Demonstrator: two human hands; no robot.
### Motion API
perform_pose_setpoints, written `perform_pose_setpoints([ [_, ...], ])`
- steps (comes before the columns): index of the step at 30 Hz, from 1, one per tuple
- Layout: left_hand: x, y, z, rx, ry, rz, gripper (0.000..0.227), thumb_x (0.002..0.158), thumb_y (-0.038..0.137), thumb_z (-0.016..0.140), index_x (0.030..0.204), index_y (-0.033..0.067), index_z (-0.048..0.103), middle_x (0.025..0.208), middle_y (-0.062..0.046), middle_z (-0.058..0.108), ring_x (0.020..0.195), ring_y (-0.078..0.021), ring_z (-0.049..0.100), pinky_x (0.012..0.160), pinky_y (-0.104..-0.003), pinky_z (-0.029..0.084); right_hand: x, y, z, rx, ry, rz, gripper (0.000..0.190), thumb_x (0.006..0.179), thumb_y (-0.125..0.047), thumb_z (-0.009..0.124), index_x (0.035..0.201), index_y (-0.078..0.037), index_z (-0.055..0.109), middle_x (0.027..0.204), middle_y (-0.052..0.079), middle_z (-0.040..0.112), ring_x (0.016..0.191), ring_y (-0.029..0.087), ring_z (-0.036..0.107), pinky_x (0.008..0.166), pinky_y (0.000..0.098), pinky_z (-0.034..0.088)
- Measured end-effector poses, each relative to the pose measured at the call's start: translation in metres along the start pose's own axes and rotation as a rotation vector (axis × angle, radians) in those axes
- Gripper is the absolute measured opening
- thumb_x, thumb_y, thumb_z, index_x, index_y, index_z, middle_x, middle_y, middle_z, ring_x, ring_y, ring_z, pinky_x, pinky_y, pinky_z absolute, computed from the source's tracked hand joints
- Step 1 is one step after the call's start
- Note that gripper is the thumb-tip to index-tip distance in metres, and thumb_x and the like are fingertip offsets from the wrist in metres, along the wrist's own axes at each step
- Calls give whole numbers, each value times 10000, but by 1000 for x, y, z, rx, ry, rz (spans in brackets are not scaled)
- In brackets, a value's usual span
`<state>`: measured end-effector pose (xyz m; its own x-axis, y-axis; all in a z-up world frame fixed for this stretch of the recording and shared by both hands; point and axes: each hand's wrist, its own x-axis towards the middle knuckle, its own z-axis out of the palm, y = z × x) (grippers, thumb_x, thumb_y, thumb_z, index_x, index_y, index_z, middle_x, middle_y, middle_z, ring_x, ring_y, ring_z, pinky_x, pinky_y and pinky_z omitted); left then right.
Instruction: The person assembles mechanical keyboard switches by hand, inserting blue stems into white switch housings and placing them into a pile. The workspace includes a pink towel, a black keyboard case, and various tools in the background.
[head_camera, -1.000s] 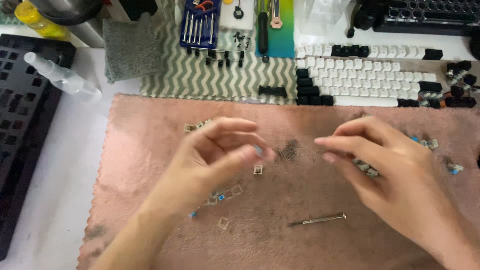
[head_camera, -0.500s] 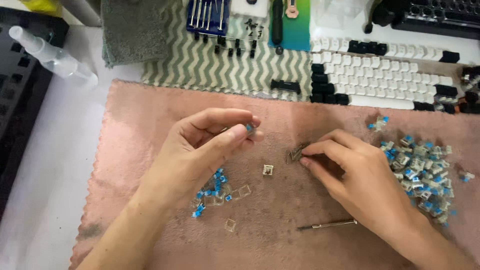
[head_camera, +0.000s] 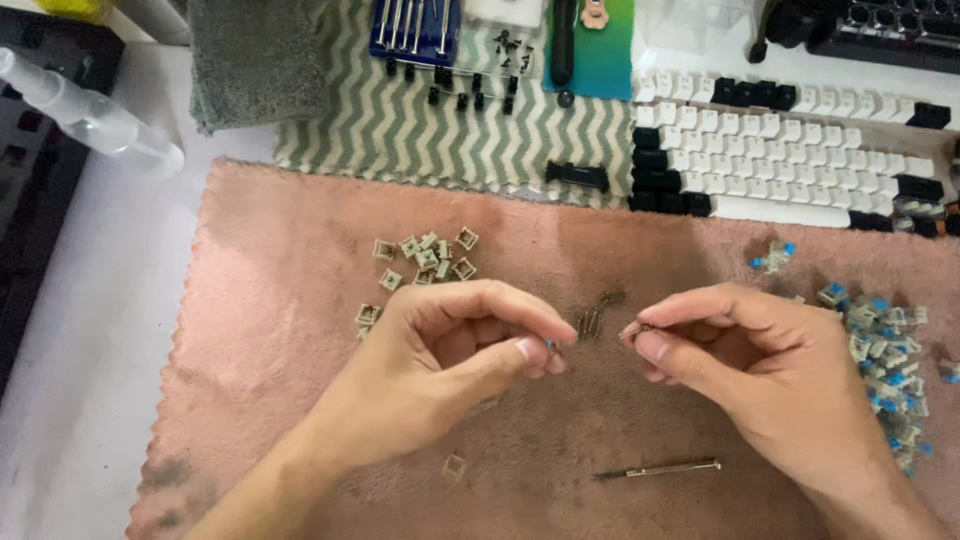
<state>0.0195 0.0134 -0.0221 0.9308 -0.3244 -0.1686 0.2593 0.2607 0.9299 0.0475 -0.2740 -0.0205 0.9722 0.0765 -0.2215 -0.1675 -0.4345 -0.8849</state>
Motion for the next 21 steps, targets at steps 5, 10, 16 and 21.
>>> perform_pose_setpoints([
  [5, 1, 0, 2, 0, 6, -31, 164, 1049, 102, 774, 1152, 17, 869, 1099, -78, 902, 1026, -137, 872, 967, -261, 696, 5, 0, 3, -157, -72, -37, 173, 945, -19, 872, 1085, -73, 957, 975, -15, 894, 857, 68, 717, 792, 232, 562],
  [10, 0, 1, 1, -76, 40, -60, 181, 1030, 107, 799, 1159, -4, 862, 1150, -113, 912, 1047, -176, 882, 962, -279, 711, 4, -3, 7, -237, -100, -226, 193, 957, 1, 797, 1069, -89, 925, 1004, -20, 888, 865, 55, 736, 779, 213, 554],
  [16, -2, 3, 4, -145, -10, -28, 280, 1013, 73, 814, 1284, -1, 800, 1286, -164, 896, 1204, -243, 888, 1044, -299, 711, -19, -24, 10, -165, 54, -342, 132, 911, 10, 897, 1010, -54, 837, 1065, 81, 934, 866, 101, 863, 882, 223, 731],
  [21, 0, -2, 8, -155, -109, -34, 294, 1029, 59, 817, 1312, -17, 840, 1231, -163, 894, 1187, -187, 849, 1055, -277, 686, -30, -38, 0, -425, -20, -701, 199, 914, -88, 878, 1096, -117, 800, 1118, 115, 868, 930, 182, 882, 861, 276, 716],
])
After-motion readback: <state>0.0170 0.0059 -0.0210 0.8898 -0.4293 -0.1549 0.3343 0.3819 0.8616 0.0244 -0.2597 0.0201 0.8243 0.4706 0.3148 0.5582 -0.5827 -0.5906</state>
